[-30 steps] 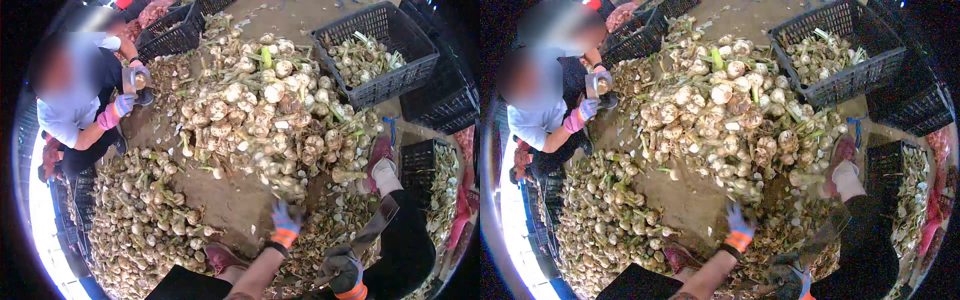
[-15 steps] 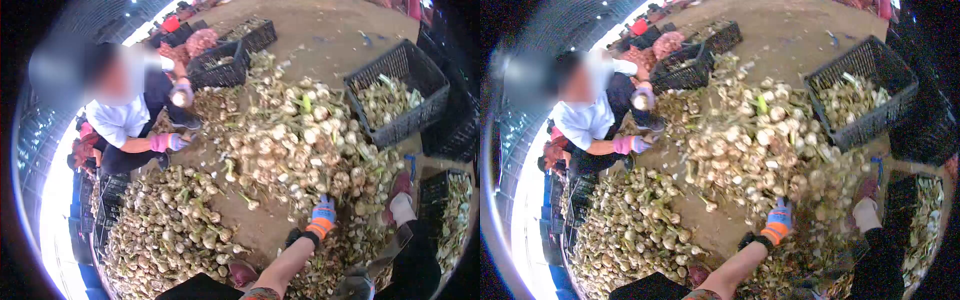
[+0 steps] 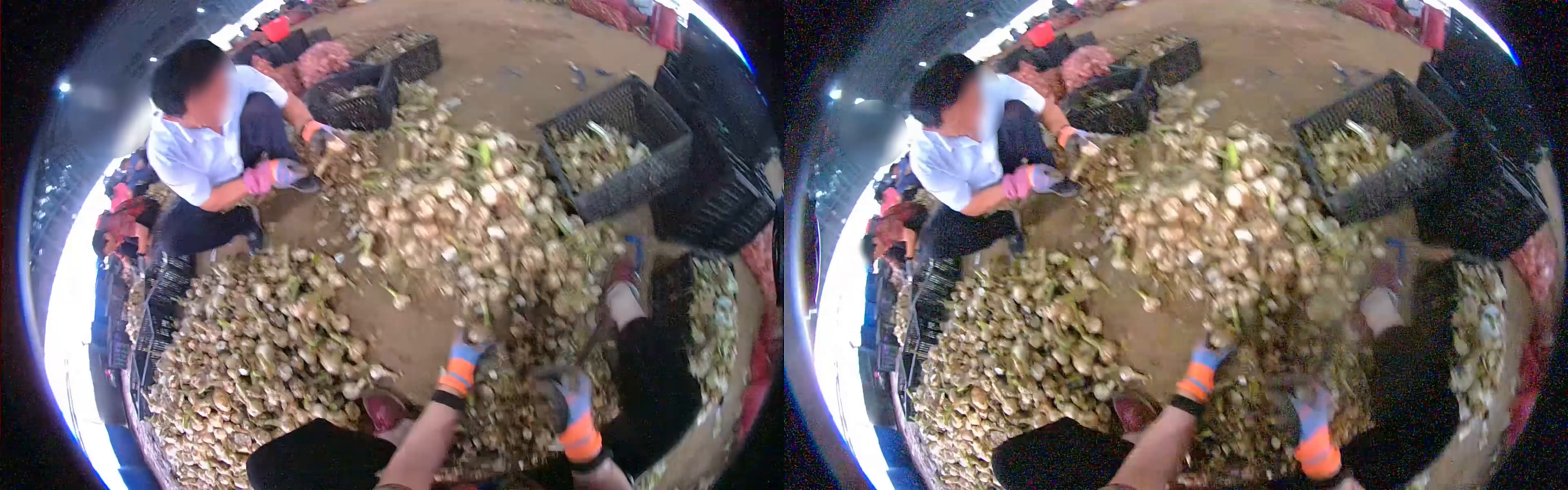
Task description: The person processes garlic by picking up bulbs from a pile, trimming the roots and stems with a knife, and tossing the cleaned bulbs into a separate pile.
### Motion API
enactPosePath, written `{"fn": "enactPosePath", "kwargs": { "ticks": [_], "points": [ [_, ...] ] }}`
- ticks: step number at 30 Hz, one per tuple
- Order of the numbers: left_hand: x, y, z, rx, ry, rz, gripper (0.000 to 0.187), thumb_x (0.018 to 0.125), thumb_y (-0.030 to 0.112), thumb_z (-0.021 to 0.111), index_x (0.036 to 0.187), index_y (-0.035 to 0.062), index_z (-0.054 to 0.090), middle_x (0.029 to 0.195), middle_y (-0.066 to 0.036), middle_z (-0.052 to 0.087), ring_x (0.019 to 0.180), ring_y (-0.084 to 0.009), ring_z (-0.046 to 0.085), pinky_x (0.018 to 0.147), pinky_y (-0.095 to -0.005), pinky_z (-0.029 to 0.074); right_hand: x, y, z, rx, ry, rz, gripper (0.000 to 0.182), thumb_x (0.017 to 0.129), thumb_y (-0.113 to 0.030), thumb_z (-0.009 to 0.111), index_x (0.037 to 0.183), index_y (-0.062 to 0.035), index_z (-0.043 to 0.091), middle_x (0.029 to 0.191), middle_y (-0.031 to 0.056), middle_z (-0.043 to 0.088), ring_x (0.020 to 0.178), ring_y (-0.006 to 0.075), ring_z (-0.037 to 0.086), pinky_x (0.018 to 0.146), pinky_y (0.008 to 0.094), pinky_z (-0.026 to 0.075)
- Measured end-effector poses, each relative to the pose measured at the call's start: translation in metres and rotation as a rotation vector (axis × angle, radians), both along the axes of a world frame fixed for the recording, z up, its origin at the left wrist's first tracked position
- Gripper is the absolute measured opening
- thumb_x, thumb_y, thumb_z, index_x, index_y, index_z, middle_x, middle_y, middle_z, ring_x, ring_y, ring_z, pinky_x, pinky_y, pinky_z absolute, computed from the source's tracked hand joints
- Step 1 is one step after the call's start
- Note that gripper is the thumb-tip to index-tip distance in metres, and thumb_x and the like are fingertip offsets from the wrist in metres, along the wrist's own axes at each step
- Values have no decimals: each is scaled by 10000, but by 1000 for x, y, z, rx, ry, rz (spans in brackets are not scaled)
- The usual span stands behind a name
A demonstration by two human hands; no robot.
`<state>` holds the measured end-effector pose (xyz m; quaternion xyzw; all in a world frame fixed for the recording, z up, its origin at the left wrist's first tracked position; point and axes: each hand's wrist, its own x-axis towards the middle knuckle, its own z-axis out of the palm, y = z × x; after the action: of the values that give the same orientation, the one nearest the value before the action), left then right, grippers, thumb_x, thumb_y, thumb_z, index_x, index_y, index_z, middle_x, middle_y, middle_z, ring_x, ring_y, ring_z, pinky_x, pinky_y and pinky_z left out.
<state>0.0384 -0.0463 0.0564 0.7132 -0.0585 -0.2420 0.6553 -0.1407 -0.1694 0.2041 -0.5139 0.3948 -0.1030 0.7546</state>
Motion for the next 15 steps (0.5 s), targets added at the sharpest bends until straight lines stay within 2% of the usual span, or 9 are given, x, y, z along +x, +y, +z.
{"fn": "enactPosePath", "kwargs": {
  "ticks": [1,2,3,4,5,6,8,12,15],
  "points": [
    [10,19,-47,-273,247,-28,559,685,-10,676,1164,0,388,1024,-142,538,848,-213,555,726,-343,512,-5,-4,-29,-327,103,176,259,727,-60,635,958,19,548,861,125,603,671,174,595,538,310,517],
    [1,28,32,-611,616,163,550,668,-8,699,1132,4,403,1061,-146,525,868,-210,553,759,-365,509,18,9,34,34,-115,42,221,688,-23,663,891,18,587,771,74,620,668,152,592,561,280,494],
    [0,37,39,-626,778,277,446,914,367,341,1213,46,425,1172,-164,505,1073,-323,484,914,-577,369,14,7,11,-458,31,360,267,684,-55,664,945,-27,612,841,90,642,734,173,608,644,293,476],
    [-5,61,-3,-463,265,52,474,908,404,340,1218,55,422,1174,-163,500,1095,-321,464,925,-601,339,20,17,26,-546,88,455,294,679,-143,649,946,-27,607,846,140,632,773,261,614,675,321,475],
    [-10,65,56,-520,256,63,448,906,376,363,1197,45,443,1136,-160,525,1046,-312,503,927,-573,354,28,24,51,-783,124,617,312,681,-209,627,939,-35,606,860,152,623,804,288,602,694,347,474],
    [-13,80,43,-420,171,62,350,910,253,371,1157,25,469,1063,-154,563,957,-285,557,886,-481,436,35,32,73,-1022,154,780,340,684,-274,605,933,-43,606,874,164,613,834,315,591,714,373,472],
    [-16,92,100,-859,409,115,280,898,147,360,1105,18,499,1009,-134,588,862,-248,593,811,-388,497,40,48,87,-1122,229,965,353,685,-301,580,929,-46,603,884,158,610,839,313,589,730,388,468],
    [-46,96,177,-573,220,140,237,908,210,408,1009,32,527,931,-107,602,760,-190,601,699,-336,513,47,69,105,-1284,312,1264,367,691,-340,545,920,-57,592,921,143,599,854,298,588,742,389,465],
    [-50,107,191,-977,794,127,290,916,287,395,1015,48,526,938,-102,605,805,-221,590,749,-362,492,54,77,118,-1253,253,1285,345,696,-325,540,912,-61,590,904,148,594,850,304,588,736,392,464]
  ]
}}
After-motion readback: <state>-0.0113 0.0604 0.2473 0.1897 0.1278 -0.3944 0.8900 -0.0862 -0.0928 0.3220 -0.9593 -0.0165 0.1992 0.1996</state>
